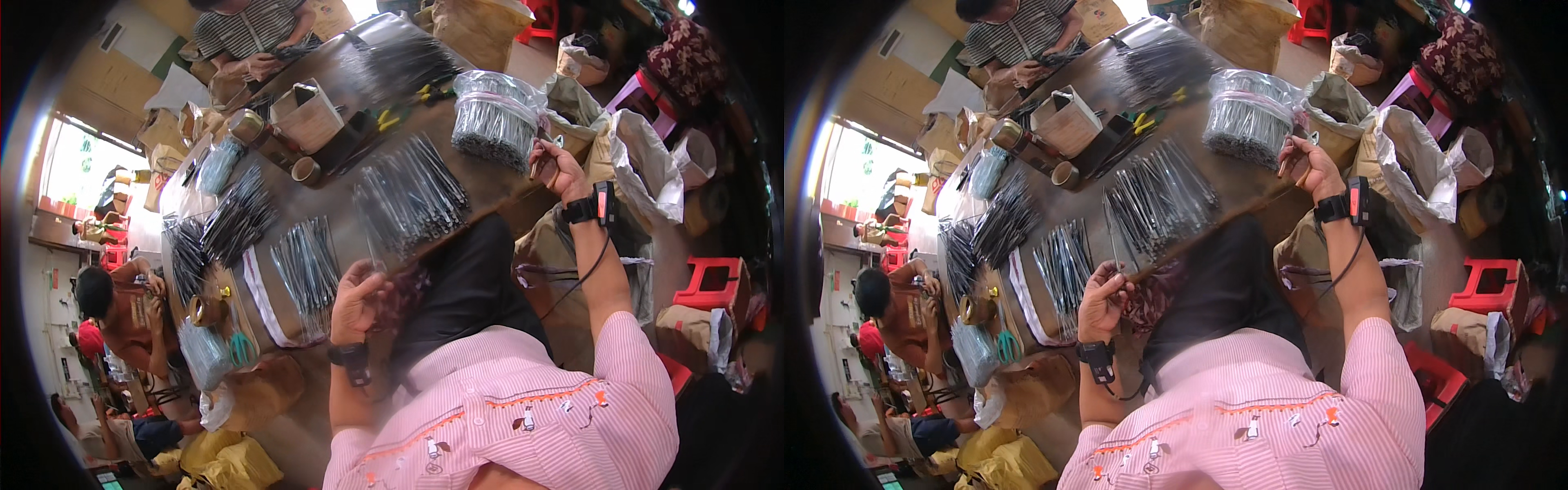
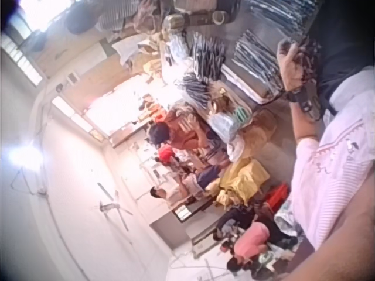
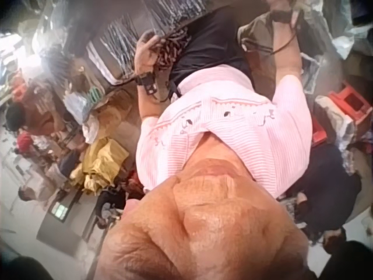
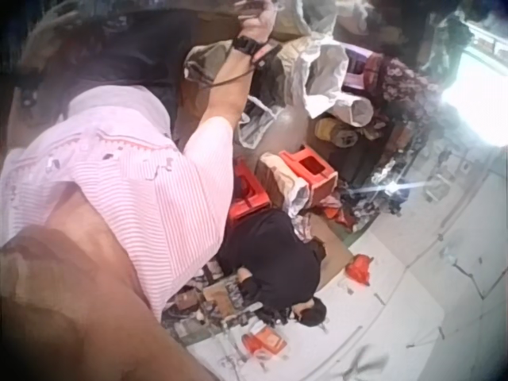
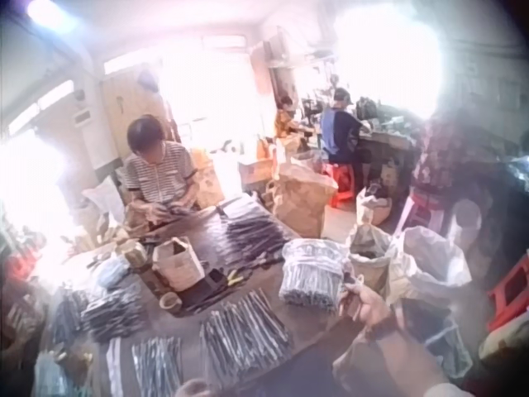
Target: The person repeatedly picks up thin metal rods from a table, bends each one with pliers, and places the bent rods into a pile. The process is continuous and repetitive throughout the clip.
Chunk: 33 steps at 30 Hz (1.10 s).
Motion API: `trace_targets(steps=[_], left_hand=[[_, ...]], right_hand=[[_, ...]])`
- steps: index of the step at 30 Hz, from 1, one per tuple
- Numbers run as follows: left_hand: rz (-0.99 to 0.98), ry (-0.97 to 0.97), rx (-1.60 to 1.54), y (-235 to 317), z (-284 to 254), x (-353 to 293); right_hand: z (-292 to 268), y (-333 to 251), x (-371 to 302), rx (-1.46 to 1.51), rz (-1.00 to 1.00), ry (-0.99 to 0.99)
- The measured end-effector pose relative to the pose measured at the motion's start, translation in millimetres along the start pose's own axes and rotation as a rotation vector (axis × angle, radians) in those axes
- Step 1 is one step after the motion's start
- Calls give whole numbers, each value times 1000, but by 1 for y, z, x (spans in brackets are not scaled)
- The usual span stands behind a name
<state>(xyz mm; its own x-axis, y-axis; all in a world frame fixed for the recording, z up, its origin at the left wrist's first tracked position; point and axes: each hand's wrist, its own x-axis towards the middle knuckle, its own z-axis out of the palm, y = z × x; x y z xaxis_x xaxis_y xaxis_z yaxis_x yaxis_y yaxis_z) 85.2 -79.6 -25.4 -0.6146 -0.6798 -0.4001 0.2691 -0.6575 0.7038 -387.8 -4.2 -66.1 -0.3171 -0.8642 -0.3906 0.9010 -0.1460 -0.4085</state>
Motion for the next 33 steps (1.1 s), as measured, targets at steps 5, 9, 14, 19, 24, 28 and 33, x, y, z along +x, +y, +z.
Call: trace_targets(steps=[5,9,14,19,24,28,33], left_hand=[[-47,31,-6,-4,7,-8],[-71,43,-22,-11,11,-13],[-91,-19,129,-20,27,-11],[-64,-99,138,-32,63,-2],[19,-154,193,-36,86,3],[113,-168,234,-35,85,6],[125,-142,253,-37,80,6]], right_hand=[[-1,10,-3,-133,-28,-60],[6,38,-38,-213,31,-34],[39,67,-80,-447,-69,-37],[78,101,-112,-598,-107,-161],[98,137,-132,-684,-265,-141],[97,149,-137,-786,-282,-173],[95,164,-141,-759,-261,-154]])
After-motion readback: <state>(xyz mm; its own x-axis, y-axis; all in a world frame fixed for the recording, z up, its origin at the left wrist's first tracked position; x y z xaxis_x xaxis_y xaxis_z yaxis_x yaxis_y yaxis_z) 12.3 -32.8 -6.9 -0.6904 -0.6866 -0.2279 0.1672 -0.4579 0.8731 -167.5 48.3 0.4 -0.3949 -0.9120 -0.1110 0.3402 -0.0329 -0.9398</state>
